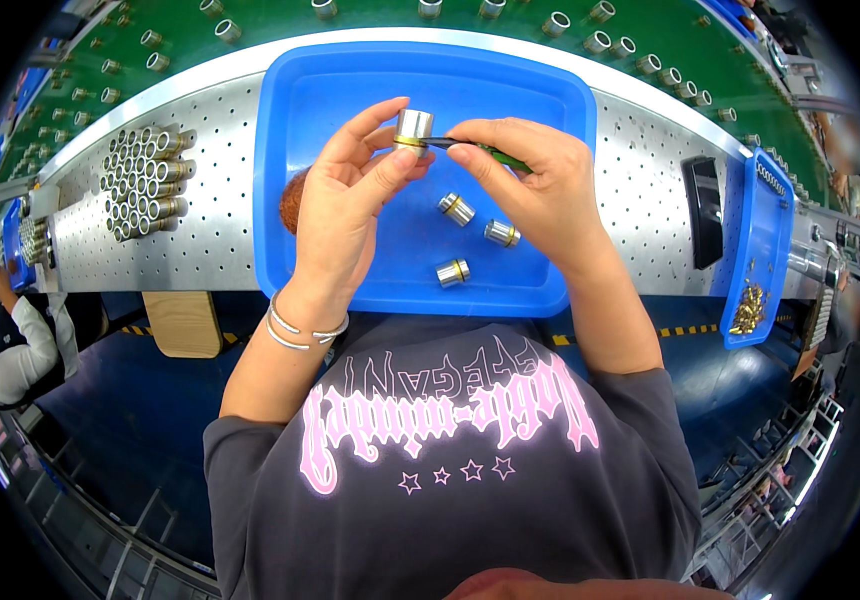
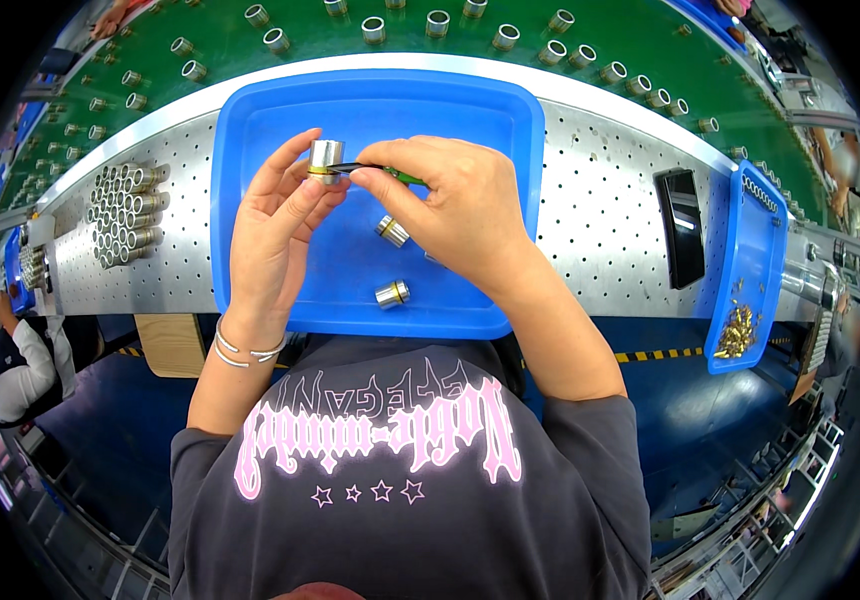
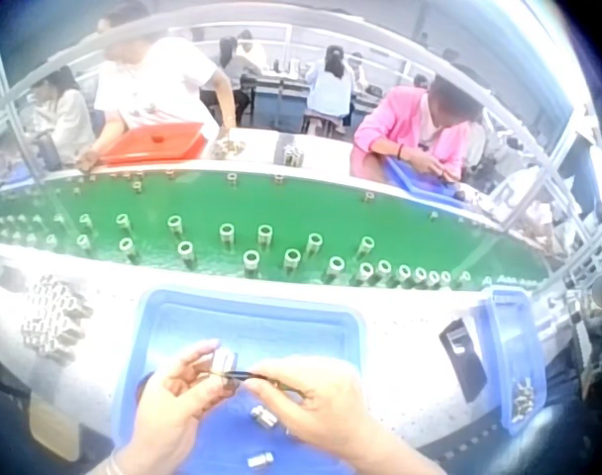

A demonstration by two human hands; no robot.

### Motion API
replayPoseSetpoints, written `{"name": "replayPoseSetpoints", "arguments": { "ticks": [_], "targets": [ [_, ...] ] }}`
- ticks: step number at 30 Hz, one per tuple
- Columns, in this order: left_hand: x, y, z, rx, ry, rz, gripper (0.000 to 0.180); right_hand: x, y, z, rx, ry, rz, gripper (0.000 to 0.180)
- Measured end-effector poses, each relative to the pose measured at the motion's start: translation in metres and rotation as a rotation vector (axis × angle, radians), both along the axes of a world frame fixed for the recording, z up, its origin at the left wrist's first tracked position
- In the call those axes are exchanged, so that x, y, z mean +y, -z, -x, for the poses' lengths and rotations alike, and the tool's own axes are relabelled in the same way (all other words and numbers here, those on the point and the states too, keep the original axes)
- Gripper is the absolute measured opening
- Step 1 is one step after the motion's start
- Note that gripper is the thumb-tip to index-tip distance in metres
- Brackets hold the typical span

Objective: The person uses green-handled pliers to manipulate small cylindrical metal parts over a blue tray. They repeatedly pick up a part, adjust it with the pliers, and place it back into the tray. The process is repetitive and involves handling multiple identical metal components.

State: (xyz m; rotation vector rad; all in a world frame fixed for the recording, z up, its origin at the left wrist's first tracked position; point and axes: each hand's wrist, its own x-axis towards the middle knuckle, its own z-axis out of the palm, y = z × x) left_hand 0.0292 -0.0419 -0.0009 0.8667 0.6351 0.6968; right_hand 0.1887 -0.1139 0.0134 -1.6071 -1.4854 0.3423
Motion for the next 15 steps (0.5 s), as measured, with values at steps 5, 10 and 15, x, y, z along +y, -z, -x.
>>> {"name": "replayPoseSetpoints", "arguments": {
  "ticks": [5,10,15],
  "targets": [
    [0.000,0.000,-0.001,0.014,0.000,-0.010,0.043,0.000,-0.001,0.000,-0.001,0.006,0.004,0.012],
    [0.000,-0.003,-0.002,-0.021,0.014,0.051,0.042,0.001,0.006,0.002,0.157,0.022,-0.015,0.016],
    [0.001,-0.002,-0.002,-0.031,0.015,0.068,0.039,0.003,-0.004,0.004,0.165,-0.034,0.181,0.018]
  ]
}}
